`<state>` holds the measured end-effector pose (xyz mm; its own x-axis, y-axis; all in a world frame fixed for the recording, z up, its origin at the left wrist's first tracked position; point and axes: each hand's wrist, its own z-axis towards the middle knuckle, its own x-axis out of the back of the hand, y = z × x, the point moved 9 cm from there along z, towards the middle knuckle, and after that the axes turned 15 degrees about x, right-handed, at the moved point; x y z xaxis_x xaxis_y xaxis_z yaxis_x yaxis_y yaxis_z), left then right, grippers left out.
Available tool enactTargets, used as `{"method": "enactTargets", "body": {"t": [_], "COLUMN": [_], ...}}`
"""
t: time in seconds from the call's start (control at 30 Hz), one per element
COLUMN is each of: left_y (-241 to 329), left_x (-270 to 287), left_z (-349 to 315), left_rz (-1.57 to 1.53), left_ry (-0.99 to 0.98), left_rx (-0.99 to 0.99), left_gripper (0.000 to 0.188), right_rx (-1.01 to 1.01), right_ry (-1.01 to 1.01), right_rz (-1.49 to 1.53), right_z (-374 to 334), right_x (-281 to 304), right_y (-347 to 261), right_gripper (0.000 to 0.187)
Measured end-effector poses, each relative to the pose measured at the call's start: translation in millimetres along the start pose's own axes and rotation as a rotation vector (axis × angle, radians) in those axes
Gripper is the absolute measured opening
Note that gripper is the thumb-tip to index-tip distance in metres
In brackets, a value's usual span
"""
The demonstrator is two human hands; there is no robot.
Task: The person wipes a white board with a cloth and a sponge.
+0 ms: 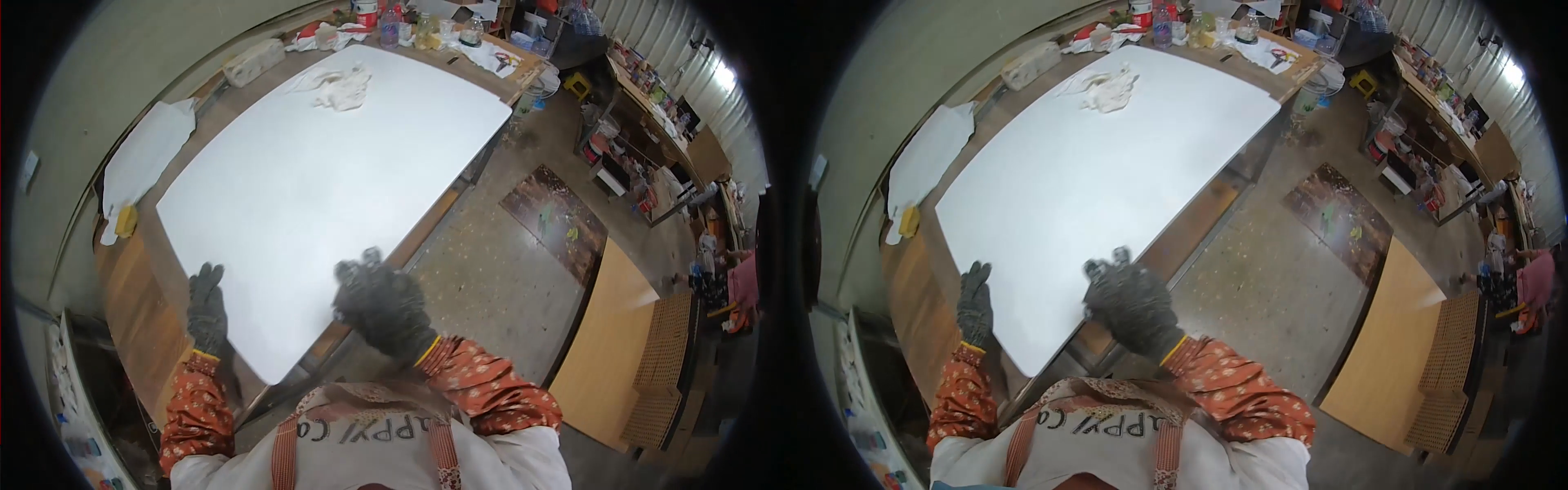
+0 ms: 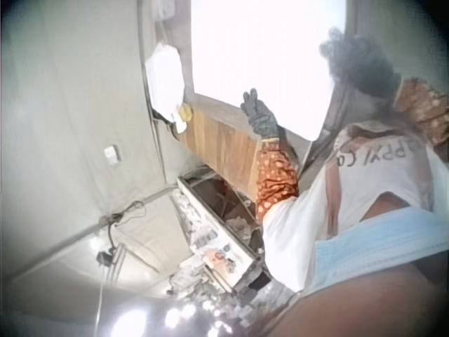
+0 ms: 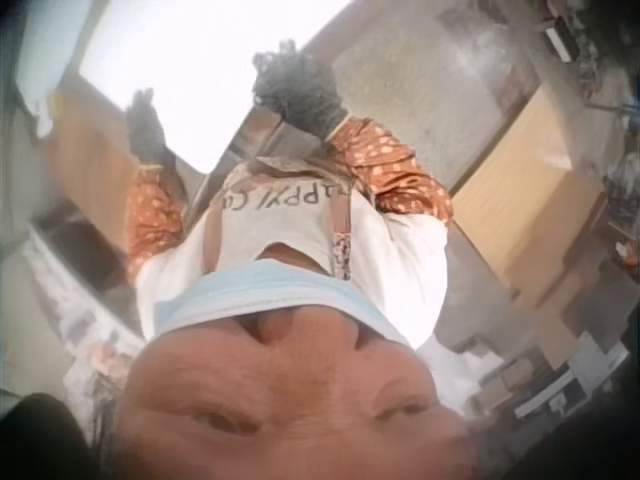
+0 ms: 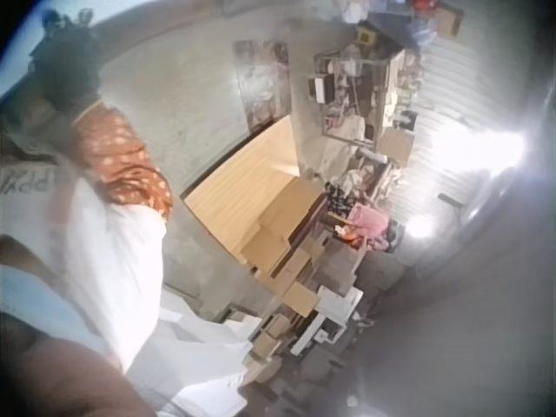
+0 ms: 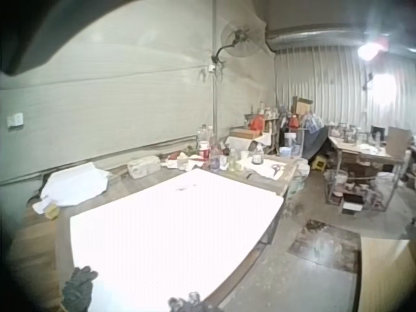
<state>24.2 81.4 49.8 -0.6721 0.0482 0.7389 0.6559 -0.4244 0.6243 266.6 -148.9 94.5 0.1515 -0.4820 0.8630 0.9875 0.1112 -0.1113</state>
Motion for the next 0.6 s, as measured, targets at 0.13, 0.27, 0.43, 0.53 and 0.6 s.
{"method": "enactTargets", "body": {"t": [0.13, 0.27, 0.43, 0.53, 0.6], "left_y": [33, 26, 4, 5, -48], "left_x": [-6, -6, -3, -4, 9], "left_z": [-11, -9, -9, -7, -8], "left_rz": [0.384, 0.479, 0.474, 0.491, 0.052], "left_ry": [0.075, 0.058, 0.036, 0.026, 0.055], "left_rx": [-0.089, -0.055, 0.083, 0.209, 0.262], "left_gripper": [0.035, 0.036, 0.039, 0.039, 0.039], "right_rx": [0.061, -0.203, -0.635, -0.684, -0.761], "right_ry": [-0.002, -0.117, -0.063, 0.016, 0.124], "right_rz": [0.039, -0.267, -0.133, -0.132, -0.054], "right_z": [-6, -21, -39, -44, -39], "right_x": [3, 22, 30, 37, 56], "right_y": [84, 241, 381, 426, 455], "right_gripper": [0.026, 0.060, 0.067, 0.065, 0.059]}}
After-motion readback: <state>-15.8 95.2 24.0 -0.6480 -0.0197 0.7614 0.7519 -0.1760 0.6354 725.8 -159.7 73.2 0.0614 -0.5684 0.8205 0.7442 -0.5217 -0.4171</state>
